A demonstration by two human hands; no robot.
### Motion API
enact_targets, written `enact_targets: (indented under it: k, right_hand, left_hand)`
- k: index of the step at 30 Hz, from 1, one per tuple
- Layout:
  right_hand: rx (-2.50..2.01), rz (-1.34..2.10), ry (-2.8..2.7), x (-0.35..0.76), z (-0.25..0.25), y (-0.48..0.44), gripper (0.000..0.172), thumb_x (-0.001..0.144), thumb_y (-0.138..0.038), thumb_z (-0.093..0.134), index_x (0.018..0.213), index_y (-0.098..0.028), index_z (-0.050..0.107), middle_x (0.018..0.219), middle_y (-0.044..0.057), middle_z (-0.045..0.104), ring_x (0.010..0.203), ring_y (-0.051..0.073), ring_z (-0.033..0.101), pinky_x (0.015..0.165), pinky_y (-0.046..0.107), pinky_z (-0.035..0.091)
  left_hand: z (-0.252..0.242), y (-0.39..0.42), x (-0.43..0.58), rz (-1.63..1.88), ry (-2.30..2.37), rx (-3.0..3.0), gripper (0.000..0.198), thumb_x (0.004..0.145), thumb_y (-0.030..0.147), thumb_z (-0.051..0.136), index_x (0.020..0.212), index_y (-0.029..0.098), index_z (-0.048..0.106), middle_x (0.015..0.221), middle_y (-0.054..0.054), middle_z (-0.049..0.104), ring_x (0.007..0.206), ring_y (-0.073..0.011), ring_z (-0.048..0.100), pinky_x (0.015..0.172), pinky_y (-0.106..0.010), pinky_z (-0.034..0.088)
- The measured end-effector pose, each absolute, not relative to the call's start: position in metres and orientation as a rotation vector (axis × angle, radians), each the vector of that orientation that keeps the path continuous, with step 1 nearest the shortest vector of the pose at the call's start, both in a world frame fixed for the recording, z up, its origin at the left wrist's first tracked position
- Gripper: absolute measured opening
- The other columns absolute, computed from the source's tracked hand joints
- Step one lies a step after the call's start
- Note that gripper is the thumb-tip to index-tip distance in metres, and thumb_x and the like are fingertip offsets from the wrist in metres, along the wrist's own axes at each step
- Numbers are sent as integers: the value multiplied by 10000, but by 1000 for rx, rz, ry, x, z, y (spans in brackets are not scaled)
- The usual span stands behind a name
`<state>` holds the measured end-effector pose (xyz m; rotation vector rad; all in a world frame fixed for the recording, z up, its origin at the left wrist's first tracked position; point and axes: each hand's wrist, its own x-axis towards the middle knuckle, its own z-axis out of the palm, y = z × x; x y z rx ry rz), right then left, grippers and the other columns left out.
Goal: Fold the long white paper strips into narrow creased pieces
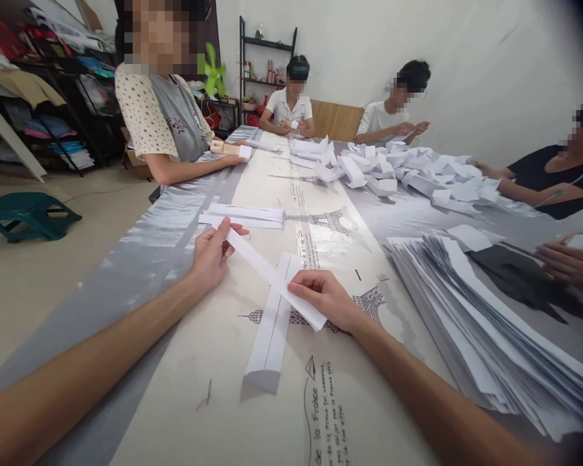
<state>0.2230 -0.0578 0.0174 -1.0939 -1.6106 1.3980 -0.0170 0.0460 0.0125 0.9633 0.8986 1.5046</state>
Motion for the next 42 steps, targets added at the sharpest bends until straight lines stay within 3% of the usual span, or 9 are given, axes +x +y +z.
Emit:
enact_targets:
  k: [14, 24, 35, 38, 42]
  right_hand:
    - [-1097, 1409, -1662, 225, 20, -58, 300, 933, -447, 659, 831, -172, 719, 704, 9, 630, 568, 96, 561, 460, 200, 409]
    - [-1123, 1352, -1697, 222, 17, -57, 300, 927, -442, 658, 810, -170, 706, 712, 6, 612, 588, 104, 540, 494, 216, 396]
    - [-1162, 1057, -1941, 221, 16, -61, 324, 965, -430, 581, 776, -181, 663, 720, 14, 614, 589, 121, 489, 522, 250, 380]
    - [-1177, 1003, -1965, 218, 17, -63, 306, 978, -435, 559, 865, -184, 692, 756, 27, 644, 626, 139, 531, 566, 268, 444]
    - [-1264, 922, -1943, 215, 12, -65, 384, 969, -429, 576, 1272, -204, 645, 855, 27, 653, 560, 120, 528, 553, 283, 503]
  left_hand:
    - [15, 46, -19, 1585, 904, 914, 215, 786, 346, 779, 747, 141, 729, 805, -80, 759, 444, -39, 331, 390, -214, 233]
    - [7, 50, -20, 1574, 908, 999, 351, 872, 482, 701, 786, 142, 722, 785, -85, 745, 435, -45, 332, 393, -217, 225]
    - [9, 47, -17, 1547, 872, 1023, 340, 821, 476, 751, 803, 138, 711, 790, -71, 749, 426, -26, 320, 401, -195, 229]
    - [9, 41, -14, 1516, 844, 1109, 358, 824, 499, 756, 853, 144, 726, 852, -81, 759, 436, -31, 375, 404, -194, 249]
    - [10, 30, -10, 1429, 800, 1252, 370, 870, 504, 715, 894, 136, 738, 930, -110, 762, 473, -55, 485, 416, -206, 308]
